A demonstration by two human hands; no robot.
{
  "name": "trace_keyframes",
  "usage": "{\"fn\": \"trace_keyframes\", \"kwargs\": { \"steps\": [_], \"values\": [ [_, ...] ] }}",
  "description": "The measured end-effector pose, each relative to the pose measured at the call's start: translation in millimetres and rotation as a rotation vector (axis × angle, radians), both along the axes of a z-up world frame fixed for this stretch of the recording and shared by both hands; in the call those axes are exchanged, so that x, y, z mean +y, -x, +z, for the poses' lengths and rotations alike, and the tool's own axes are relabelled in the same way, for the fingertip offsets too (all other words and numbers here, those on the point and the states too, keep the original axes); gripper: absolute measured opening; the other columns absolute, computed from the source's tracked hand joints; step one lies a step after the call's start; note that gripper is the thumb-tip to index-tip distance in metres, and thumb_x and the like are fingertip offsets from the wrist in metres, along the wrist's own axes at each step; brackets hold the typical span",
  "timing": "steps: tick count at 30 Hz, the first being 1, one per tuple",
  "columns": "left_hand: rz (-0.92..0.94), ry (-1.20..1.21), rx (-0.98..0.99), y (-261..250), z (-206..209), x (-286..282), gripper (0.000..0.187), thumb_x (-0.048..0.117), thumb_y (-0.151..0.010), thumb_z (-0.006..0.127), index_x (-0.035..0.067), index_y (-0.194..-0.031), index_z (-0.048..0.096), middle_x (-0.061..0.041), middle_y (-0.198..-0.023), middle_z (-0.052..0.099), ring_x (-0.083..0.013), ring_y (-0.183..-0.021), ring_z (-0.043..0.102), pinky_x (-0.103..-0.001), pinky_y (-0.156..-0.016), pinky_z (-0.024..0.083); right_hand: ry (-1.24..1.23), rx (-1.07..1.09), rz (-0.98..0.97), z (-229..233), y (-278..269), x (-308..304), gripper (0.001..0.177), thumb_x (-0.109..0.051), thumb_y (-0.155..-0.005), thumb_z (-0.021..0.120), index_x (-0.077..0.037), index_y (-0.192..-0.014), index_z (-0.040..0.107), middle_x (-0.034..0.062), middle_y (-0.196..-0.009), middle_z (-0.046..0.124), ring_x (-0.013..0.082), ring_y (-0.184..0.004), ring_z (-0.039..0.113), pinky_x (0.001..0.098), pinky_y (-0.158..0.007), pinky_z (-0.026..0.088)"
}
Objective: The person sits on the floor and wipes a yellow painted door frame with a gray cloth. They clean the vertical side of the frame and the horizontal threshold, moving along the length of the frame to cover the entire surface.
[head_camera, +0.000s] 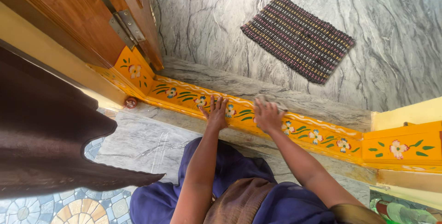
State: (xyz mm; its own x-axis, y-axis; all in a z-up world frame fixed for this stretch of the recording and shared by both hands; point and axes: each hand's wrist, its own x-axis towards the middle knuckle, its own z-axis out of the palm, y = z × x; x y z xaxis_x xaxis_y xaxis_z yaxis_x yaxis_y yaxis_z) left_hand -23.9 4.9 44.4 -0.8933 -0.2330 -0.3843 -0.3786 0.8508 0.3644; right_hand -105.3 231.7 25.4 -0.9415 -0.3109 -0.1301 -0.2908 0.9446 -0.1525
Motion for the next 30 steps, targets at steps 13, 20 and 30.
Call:
{"fn": "trace_keyframes", "kwargs": {
  "steps": [13,20,30],
  "values": [
    [0.032,-0.01,0.134,-5.7,-21.7,1.7,0.105,0.007,-0.069,0.078,0.031,-0.159,0.029,0.005,-0.172,0.016,-0.0269,-0.162,-0.006,-0.082,-0.111,-0.01,0.068,0.356,-0.353,54.4,-48.5,256.9,0.056,-0.06,-0.11,0.033,-0.037,-0.159,0.044,0.0191,-0.168,0.033,0.0513,-0.157,0.015,0.0733,-0.122,-0.001],
    [0.006,0.13,0.268,-6.5,-37.5,2.2,0.107,0.006,-0.067,0.079,0.028,-0.16,0.031,0.002,-0.171,0.02,-0.0281,-0.159,-0.003,-0.083,-0.108,-0.012,-0.03,0.433,-0.161,9.7,-58.2,187.1,0.055,-0.051,-0.107,0.039,-0.037,-0.16,0.042,0.0166,-0.168,0.038,0.0516,-0.153,0.027,0.0742,-0.114,0.018],
    [0.003,0.103,0.143,-5.2,-15.2,2.3,0.109,0.006,-0.068,0.082,0.035,-0.159,0.029,0.007,-0.172,0.016,-0.0257,-0.16,-0.004,-0.086,-0.107,-0.008,0.058,0.133,0.223,0.8,-37.7,-49.7,0.059,-0.056,-0.102,0.039,-0.037,-0.158,0.033,0.0141,-0.163,0.031,0.0501,-0.147,0.023,0.0746,-0.108,0.013]
  ]
}}
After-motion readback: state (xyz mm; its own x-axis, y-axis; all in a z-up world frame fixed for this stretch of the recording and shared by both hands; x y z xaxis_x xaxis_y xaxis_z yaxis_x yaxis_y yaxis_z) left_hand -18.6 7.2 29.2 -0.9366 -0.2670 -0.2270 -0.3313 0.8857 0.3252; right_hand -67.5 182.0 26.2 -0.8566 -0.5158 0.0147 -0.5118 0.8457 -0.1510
